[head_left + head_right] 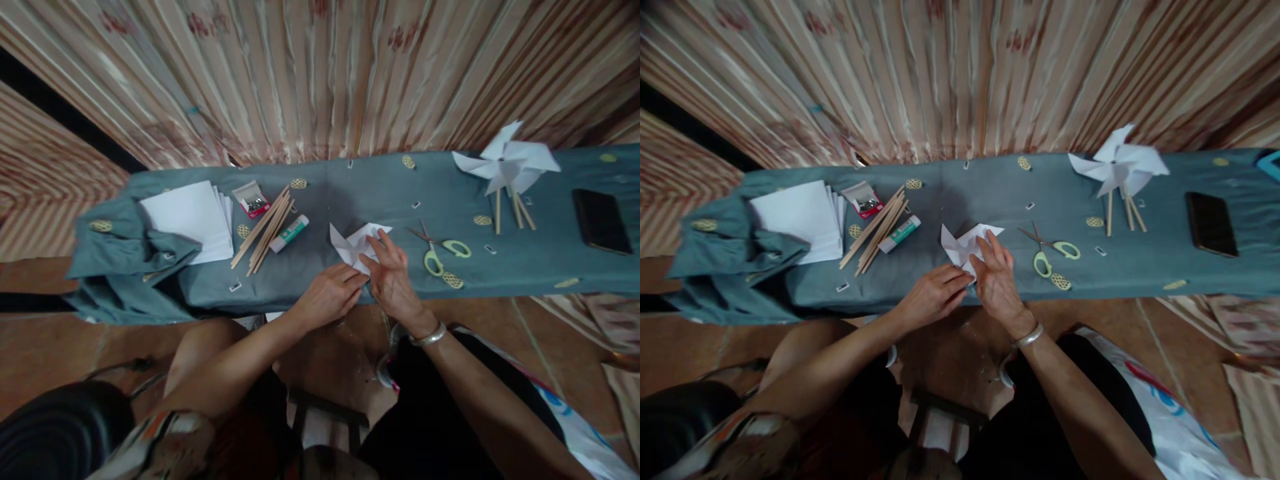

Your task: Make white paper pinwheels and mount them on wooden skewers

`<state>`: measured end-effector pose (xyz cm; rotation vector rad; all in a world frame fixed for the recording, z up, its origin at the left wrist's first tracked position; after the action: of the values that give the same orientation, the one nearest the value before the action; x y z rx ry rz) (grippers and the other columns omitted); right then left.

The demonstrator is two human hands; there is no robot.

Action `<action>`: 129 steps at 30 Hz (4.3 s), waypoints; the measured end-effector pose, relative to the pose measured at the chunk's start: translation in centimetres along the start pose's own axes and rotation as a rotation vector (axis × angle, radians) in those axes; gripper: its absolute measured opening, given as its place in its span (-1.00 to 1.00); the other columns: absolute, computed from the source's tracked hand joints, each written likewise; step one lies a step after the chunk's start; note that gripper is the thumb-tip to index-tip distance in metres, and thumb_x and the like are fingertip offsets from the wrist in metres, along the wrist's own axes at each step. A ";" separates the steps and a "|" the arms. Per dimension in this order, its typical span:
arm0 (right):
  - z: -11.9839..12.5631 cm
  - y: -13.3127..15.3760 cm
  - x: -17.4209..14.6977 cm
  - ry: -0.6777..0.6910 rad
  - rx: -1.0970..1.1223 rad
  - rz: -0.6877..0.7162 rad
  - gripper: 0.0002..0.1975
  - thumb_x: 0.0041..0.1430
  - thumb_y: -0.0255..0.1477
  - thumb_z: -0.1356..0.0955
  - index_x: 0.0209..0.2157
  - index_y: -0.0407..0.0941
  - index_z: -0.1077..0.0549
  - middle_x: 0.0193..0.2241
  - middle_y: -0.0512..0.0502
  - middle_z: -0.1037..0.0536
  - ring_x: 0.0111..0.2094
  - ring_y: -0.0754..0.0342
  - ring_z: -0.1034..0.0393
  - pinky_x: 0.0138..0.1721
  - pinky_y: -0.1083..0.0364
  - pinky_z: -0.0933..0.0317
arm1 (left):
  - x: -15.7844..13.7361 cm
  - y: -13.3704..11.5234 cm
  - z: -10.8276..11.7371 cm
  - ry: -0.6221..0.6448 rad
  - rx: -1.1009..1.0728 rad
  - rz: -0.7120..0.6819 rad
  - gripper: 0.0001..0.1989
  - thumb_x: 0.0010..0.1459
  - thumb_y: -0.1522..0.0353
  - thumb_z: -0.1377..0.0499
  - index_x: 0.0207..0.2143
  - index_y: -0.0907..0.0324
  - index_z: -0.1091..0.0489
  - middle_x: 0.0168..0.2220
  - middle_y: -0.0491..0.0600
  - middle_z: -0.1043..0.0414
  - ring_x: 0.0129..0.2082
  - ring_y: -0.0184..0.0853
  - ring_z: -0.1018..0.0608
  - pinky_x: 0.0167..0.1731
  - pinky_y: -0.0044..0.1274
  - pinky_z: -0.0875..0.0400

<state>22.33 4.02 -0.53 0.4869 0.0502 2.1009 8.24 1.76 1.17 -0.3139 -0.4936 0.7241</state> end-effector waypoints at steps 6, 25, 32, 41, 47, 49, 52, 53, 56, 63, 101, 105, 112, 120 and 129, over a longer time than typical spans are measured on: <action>-0.1 0.0 -0.1 -0.008 -0.007 -0.015 -0.62 0.26 -0.55 -0.14 -0.02 -0.12 -0.47 0.24 -0.29 -0.30 0.38 -0.18 0.13 0.16 -0.25 -0.05 | 0.3 1.2 1.3 -0.118 -0.020 0.056 -0.76 0.32 0.39 -0.02 -0.12 0.26 -0.46 -0.22 0.08 -0.52 -0.17 -0.25 -0.53 -0.13 -0.43 -0.48; 0.3 0.2 0.6 -0.036 -0.008 -0.010 -0.63 0.13 -0.62 -0.20 -0.10 -0.19 -0.51 0.23 -0.36 -0.33 0.38 -0.20 0.09 0.20 -0.28 0.00 | -2.4 4.6 2.6 -0.238 -0.626 0.571 -0.82 0.13 0.35 -0.21 -0.25 0.20 -0.57 -0.33 0.01 -0.58 -0.36 -0.34 -0.56 -0.29 -0.52 -0.43; 1.5 0.1 0.6 -0.056 0.022 -0.078 -0.59 0.09 -0.66 -0.20 -0.12 -0.16 -0.55 0.21 -0.28 -0.37 0.35 -0.24 0.02 0.18 -0.30 -0.06 | -2.9 4.4 0.9 -0.516 -1.425 1.001 -0.61 -0.01 0.32 -0.36 -0.10 0.24 -0.46 -0.16 0.10 -0.59 -0.18 -0.28 -0.61 -0.11 -0.43 -0.46; 1.7 2.0 0.3 -0.115 0.089 -0.078 -0.56 0.13 -0.64 -0.19 -0.04 -0.06 -0.50 0.25 -0.20 -0.31 0.37 -0.20 0.06 0.17 -0.32 -0.07 | -0.2 2.3 -0.1 -0.434 -1.763 1.043 -0.74 -0.02 0.26 -0.36 -0.34 0.28 -0.51 -0.37 0.04 -0.60 -0.35 -0.29 -0.61 -0.27 -0.52 -0.45; 1.9 3.1 0.3 -0.111 0.024 -0.029 -0.48 0.18 -0.61 -0.19 0.16 -0.01 -0.33 0.32 -0.21 -0.18 0.40 -0.19 0.17 0.20 -0.31 -0.01 | 0.9 2.4 -0.2 -0.465 -1.735 0.947 -0.67 -0.20 0.33 -0.43 -0.33 0.27 -0.54 -0.40 -0.02 -0.60 -0.41 -0.34 -0.57 -0.28 -0.54 -0.41; 2.0 3.5 0.2 -0.100 0.021 -0.016 -0.43 0.19 -0.57 -0.21 0.23 -0.01 -0.24 0.36 -0.23 -0.07 0.41 -0.21 0.23 0.21 -0.31 0.01 | 1.0 2.5 0.1 -0.467 -1.711 0.921 -0.64 -0.25 0.34 -0.45 -0.34 0.28 -0.54 -0.41 -0.02 -0.59 -0.42 -0.36 -0.56 -0.29 -0.55 -0.40; 2.2 3.9 0.2 -0.074 0.020 -0.009 -0.36 0.14 -0.56 -0.24 0.28 -0.06 -0.14 0.40 -0.28 0.05 0.42 -0.25 0.28 0.22 -0.33 0.03 | 0.9 2.8 0.8 -0.454 -1.667 0.911 -0.61 -0.29 0.32 -0.47 -0.35 0.29 -0.54 -0.45 -0.03 -0.58 -0.48 -0.38 -0.54 -0.35 -0.55 -0.39; 2.3 4.0 0.2 -0.064 0.020 -0.012 -0.33 0.12 -0.56 -0.24 0.29 -0.07 -0.13 0.40 -0.30 0.07 0.42 -0.26 0.29 0.22 -0.35 0.03 | 0.8 2.9 1.0 -0.442 -1.659 0.902 -0.60 -0.29 0.31 -0.47 -0.34 0.29 -0.54 -0.46 -0.03 -0.58 -0.50 -0.38 -0.53 -0.37 -0.55 -0.39; 2.6 3.8 0.2 -0.034 0.034 -0.023 -0.28 0.07 -0.55 -0.26 0.31 -0.08 -0.10 0.42 -0.31 0.16 0.42 -0.29 0.33 0.22 -0.37 0.04 | 0.8 3.1 1.8 -0.387 -1.656 0.849 -0.57 -0.24 0.26 -0.46 -0.30 0.30 -0.55 -0.42 0.00 -0.60 -0.51 -0.37 -0.54 -0.41 -0.55 -0.38; 3.6 3.3 0.2 -0.034 0.127 0.000 -0.23 0.06 -0.57 -0.24 0.32 0.04 -0.08 0.44 -0.14 0.31 0.42 -0.30 0.37 0.22 -0.41 0.06 | 0.6 4.2 2.3 -0.347 -1.576 0.825 -0.57 -0.33 0.29 -0.49 -0.35 0.28 -0.55 -0.42 0.00 -0.60 -0.48 -0.32 -0.55 -0.37 -0.51 -0.41; 6.2 1.9 1.5 -0.318 0.312 -0.183 -0.44 0.27 -0.36 -0.30 0.28 0.04 -0.19 0.36 -0.17 -0.11 0.38 -0.19 0.06 0.28 -0.30 0.01 | 1.5 4.8 1.4 -0.649 -1.502 0.988 -0.65 -0.39 0.44 -0.43 -0.41 0.24 -0.57 -0.42 -0.02 -0.61 -0.44 -0.29 -0.57 -0.30 -0.47 -0.44; 5.5 -0.8 1.5 -0.334 0.511 -0.415 -0.39 0.20 -0.22 -0.37 0.24 -0.09 -0.26 0.27 -0.29 -0.28 0.31 -0.17 -0.12 0.28 -0.27 -0.03 | 1.7 5.0 1.0 -0.663 -1.508 1.001 -0.64 -0.43 0.43 -0.44 -0.42 0.25 -0.57 -0.43 -0.02 -0.61 -0.44 -0.28 -0.57 -0.29 -0.45 -0.43; 2.8 -1.6 1.9 -0.209 0.999 -0.572 -0.29 0.03 -0.22 -0.48 0.19 -0.08 -0.28 0.00 -0.21 -0.56 0.06 -0.11 -0.45 0.16 -0.14 -0.24 | 2.5 4.4 0.9 -0.604 -1.454 0.999 -0.73 -0.41 0.46 -0.40 -0.49 0.25 -0.56 -0.46 -0.03 -0.60 -0.46 -0.30 -0.56 -0.34 -0.48 -0.43; 1.7 -1.6 2.6 -0.114 1.175 -0.724 -0.41 -0.11 -0.29 -0.52 -0.01 -0.05 -0.38 -0.40 0.05 -0.62 -0.44 0.02 -0.50 -0.37 0.06 -0.40 | 3.7 4.2 0.2 -0.569 -1.438 0.943 -0.76 -0.39 0.43 -0.40 -0.51 0.24 -0.56 -0.49 -0.07 -0.59 -0.51 -0.35 -0.53 -0.40 -0.53 -0.40; 1.7 -2.0 2.8 -0.124 1.188 -0.772 -0.47 -0.17 -0.34 -0.53 -0.10 -0.06 -0.42 -0.50 0.09 -0.59 -0.51 0.05 -0.46 -0.45 0.09 -0.35 | 3.9 4.5 -0.3 -0.563 -1.396 0.990 -0.75 -0.41 0.41 -0.41 -0.53 0.23 -0.56 -0.51 -0.07 -0.58 -0.52 -0.34 -0.52 -0.41 -0.52 -0.41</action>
<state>23.22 7.17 1.52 1.0630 1.2449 1.0873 8.42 7.69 0.19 -1.7761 -1.3958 1.3422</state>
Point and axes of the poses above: each hand's wrist, its own x-axis towards the middle knuckle, its own z-axis out of the back of the hand, y = z × x, the point moved 4 cm from there along x, towards the middle knuckle
